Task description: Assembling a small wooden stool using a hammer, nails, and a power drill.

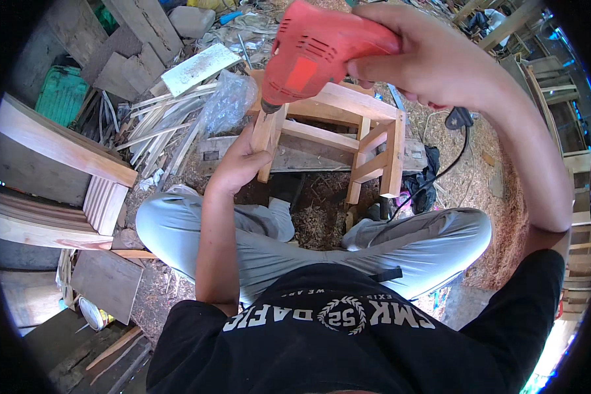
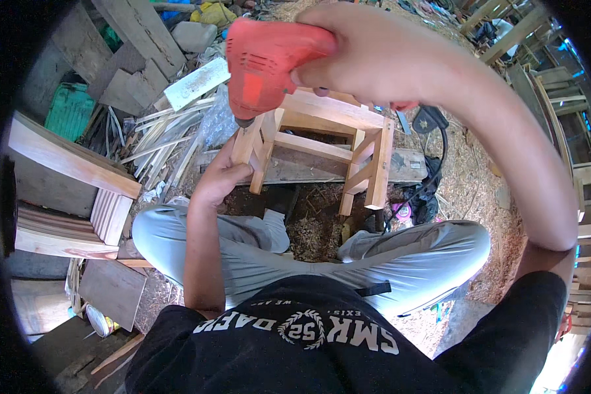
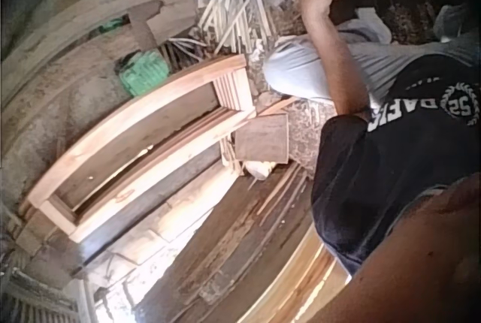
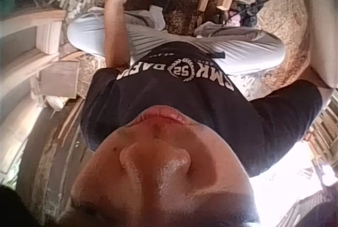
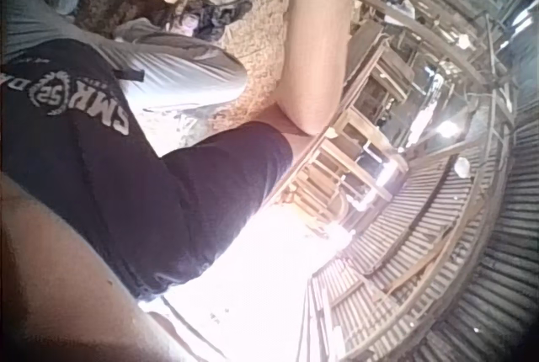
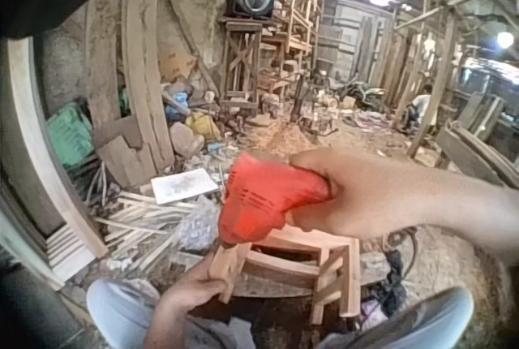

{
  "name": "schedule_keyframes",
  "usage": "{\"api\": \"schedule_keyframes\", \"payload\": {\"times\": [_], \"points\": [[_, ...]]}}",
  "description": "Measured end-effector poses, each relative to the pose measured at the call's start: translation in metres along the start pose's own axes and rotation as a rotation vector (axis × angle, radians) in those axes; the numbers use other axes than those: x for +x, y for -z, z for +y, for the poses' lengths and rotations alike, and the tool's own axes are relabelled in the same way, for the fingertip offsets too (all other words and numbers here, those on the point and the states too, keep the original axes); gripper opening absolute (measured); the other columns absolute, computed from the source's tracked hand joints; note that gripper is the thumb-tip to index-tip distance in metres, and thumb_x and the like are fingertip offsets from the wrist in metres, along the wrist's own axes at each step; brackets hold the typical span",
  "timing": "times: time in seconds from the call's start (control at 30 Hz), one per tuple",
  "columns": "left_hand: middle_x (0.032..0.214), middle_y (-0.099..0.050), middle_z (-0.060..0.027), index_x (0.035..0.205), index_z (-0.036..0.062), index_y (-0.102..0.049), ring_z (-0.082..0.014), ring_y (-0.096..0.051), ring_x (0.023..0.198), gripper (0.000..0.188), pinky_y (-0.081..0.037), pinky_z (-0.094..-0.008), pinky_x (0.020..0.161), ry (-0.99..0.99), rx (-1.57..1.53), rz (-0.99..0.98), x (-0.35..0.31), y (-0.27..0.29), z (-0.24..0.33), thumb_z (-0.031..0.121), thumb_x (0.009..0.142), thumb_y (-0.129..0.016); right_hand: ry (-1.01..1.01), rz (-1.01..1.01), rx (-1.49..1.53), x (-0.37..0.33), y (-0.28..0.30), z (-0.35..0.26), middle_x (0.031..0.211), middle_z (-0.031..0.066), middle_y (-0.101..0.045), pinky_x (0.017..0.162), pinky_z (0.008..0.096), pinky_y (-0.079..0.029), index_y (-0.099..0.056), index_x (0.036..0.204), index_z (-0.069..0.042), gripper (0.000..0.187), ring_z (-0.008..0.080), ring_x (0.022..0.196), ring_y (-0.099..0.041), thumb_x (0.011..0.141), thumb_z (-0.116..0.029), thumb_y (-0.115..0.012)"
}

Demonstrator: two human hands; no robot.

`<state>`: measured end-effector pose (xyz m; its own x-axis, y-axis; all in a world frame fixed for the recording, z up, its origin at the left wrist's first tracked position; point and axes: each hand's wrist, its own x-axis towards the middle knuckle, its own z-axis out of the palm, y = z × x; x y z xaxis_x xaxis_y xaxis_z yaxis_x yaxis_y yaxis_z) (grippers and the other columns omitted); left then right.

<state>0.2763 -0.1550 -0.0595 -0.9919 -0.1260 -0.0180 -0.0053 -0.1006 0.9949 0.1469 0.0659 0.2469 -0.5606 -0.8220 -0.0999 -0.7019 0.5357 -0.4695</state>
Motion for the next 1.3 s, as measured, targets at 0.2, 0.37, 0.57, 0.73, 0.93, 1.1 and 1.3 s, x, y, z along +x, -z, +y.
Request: {"api": "schedule_keyframes", "payload": {"times": [0.2, 0.37, 0.57, 0.73, 0.93, 1.1, 1.3], "points": [[0.151, -0.053, -0.0083, 0.164, 0.0004, -0.031, -0.0173, -0.05, 0.137, 0.086, -0.035, -0.0336, 0.118, 0.004, 0.008, 0.014, -0.001, 0.0, 0.001, 0.0, 0.084, -0.062, -0.003, -0.325, -0.14, 0.015, 0.036, -0.052, 0.099, 0.0205, -0.075, 0.083, 0.0422, -0.054, -0.069, 0.114, 0.001, 0.03, 0.0314, 0.092, -0.071, 0.096, -0.022, -0.064], [0.141, -0.055, -0.0083, 0.161, -0.0005, -0.032, -0.0146, -0.055, 0.126, 0.079, -0.042, -0.0304, 0.109, -0.048, 0.037, -0.02, 0.002, -0.003, 0.007, -0.003, 0.086, -0.058, 0.338, -0.284, -0.27, -0.001, 0.035, -0.06, 0.095, 0.0195, -0.074, 0.079, 0.0441, -0.054, -0.072, 0.108, 0.0, 0.024, 0.0314, 0.087, -0.07, 0.09, -0.012, -0.062], [0.144, -0.053, -0.008, 0.161, -0.0011, -0.033, -0.017, -0.049, 0.134, 0.08, -0.035, -0.0327, 0.116, -0.033, 0.117, -0.002, -0.007, 0.002, 0.009, 0.0, 0.085, -0.058, 0.413, -0.492, -0.728, 0.021, 0.021, -0.081, 0.091, 0.018, -0.073, 0.073, 0.0434, -0.054, -0.072, 0.104, 0.002, 0.022, 0.03, 0.082, -0.069, 0.09, -0.012, -0.062], [0.149, -0.05, -0.0086, 0.161, -0.0016, -0.033, -0.0183, -0.045, 0.138, 0.082, -0.031, -0.0338, 0.119, -0.009, 0.068, -0.007, -0.002, -0.003, 0.012, 0.001, 0.083, -0.057, 0.432, -0.724, -1.22, 0.066, 0.013, -0.079, 0.088, 0.0164, -0.072, 0.067, 0.0426, -0.053, -0.072, 0.099, 0.003, 0.02, 0.0285, 0.077, -0.068, 0.09, -0.013, -0.063], [0.151, -0.048, -0.0099, 0.162, -0.0023, -0.031, -0.0192, -0.043, 0.141, 0.084, -0.029, -0.0337, 0.12, -0.021, 0.051, -0.038, 0.003, -0.006, 0.013, -0.001, 0.082, -0.055, 0.315, -0.717, -1.171, 0.065, 0.02, -0.069, 0.086, 0.0155, -0.071, 0.064, 0.042, -0.052, -0.071, 0.097, 0.003, 0.019, 0.0277, 0.075, -0.067, 0.09, -0.013, -0.063], [0.152, -0.047, -0.0104, 0.162, -0.0022, -0.03, -0.0195, -0.042, 0.142, 0.085, -0.029, -0.033, 0.121, 0.005, 0.063, -0.038, 0.002, -0.003, 0.011, -0.001, 0.082, -0.056, 0.199, -0.66, -0.992, 0.065, 0.013, -0.075, 0.085, 0.0148, -0.07, 0.063, 0.0414, -0.052, -0.071, 0.095, 0.003, 0.018, 0.0269, 0.073, -0.066, 0.09, -0.013, -0.064], [0.157, -0.044, -0.0114, 0.165, -0.0015, -0.023, -0.0197, -0.042, 0.145, 0.091, -0.029, -0.0318, 0.121, 0.0, 0.064, -0.044, 0.002, -0.002, 0.01, -0.003, 0.081, -0.057, 0.054, -0.576, -0.782, 0.057, 0.008, -0.083, 0.083, 0.0139, -0.069, 0.06, 0.0407, -0.051, -0.071, 0.093, 0.003, 0.018, 0.0261, 0.071, -0.065, 0.09, -0.013, -0.064]]}}
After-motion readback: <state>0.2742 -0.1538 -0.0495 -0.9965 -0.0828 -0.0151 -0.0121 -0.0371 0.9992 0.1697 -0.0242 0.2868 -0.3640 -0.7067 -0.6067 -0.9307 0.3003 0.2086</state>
